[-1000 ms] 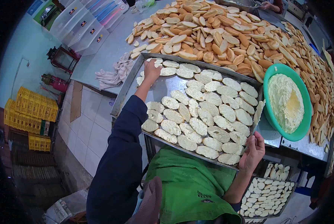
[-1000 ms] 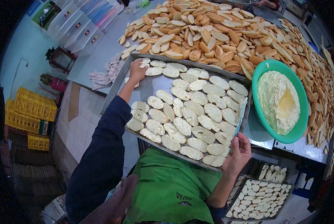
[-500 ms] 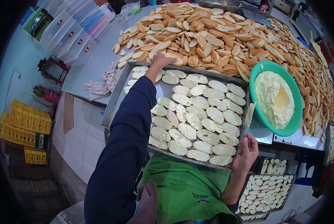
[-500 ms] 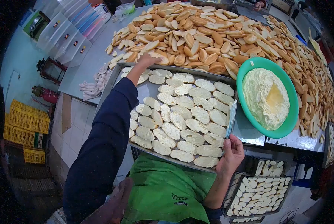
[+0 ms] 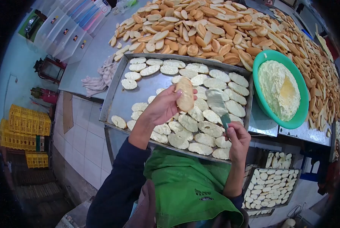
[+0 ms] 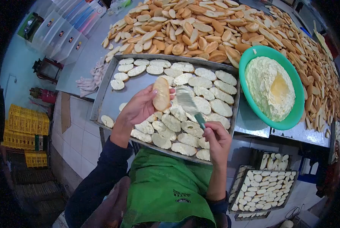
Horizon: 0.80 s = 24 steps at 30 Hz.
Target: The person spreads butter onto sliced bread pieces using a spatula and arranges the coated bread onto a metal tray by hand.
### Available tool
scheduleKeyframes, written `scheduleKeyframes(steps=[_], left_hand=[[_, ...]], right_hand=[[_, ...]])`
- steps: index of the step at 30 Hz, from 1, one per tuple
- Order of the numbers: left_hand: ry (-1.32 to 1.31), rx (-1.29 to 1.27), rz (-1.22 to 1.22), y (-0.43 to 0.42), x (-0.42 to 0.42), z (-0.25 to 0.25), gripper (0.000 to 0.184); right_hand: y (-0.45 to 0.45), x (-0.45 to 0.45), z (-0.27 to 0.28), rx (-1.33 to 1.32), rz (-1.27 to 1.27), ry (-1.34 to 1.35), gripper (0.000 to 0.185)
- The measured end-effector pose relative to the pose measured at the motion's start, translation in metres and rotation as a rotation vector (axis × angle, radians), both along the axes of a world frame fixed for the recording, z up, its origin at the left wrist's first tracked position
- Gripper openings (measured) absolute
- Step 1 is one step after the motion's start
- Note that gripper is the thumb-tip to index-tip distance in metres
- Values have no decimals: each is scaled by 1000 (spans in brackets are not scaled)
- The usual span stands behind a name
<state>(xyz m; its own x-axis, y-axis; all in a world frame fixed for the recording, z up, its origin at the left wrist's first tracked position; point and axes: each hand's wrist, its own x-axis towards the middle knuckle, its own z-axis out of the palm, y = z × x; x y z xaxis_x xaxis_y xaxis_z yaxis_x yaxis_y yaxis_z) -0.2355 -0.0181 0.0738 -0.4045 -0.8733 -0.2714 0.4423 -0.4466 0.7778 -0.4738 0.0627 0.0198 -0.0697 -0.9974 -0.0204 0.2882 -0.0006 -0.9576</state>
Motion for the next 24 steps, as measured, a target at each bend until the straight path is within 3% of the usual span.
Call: scheduleKeyframes(steps=[2,10,12,15,19,21,23,24], left_hand=[[217,42,-71,17,-7,7,48],[128,-48,-135,34,-10,-7,61],[238,-95,-41,32,-8,-16,68],[151,-182,51,27,-9,-18,80],[73,-259,74,27,-16,-11,78],[140,-221,115,25,-13,-10,74],[205,-188,161,24,-9,-9,70],[152,-174,161,24,-7,-9,69]], right_hand=[[-2,6,5,-78,43,56,12],[-3,14,1,-235,1,286,18],[-3,4,7,-312,-136,656,18],[-4,-8,20,-330,-299,827,19],[3,0,33,-209,-168,556,19],[6,-3,29,-206,-67,596,19],[7,-16,24,-219,14,821,19],[7,-20,20,-235,-18,715,20]])
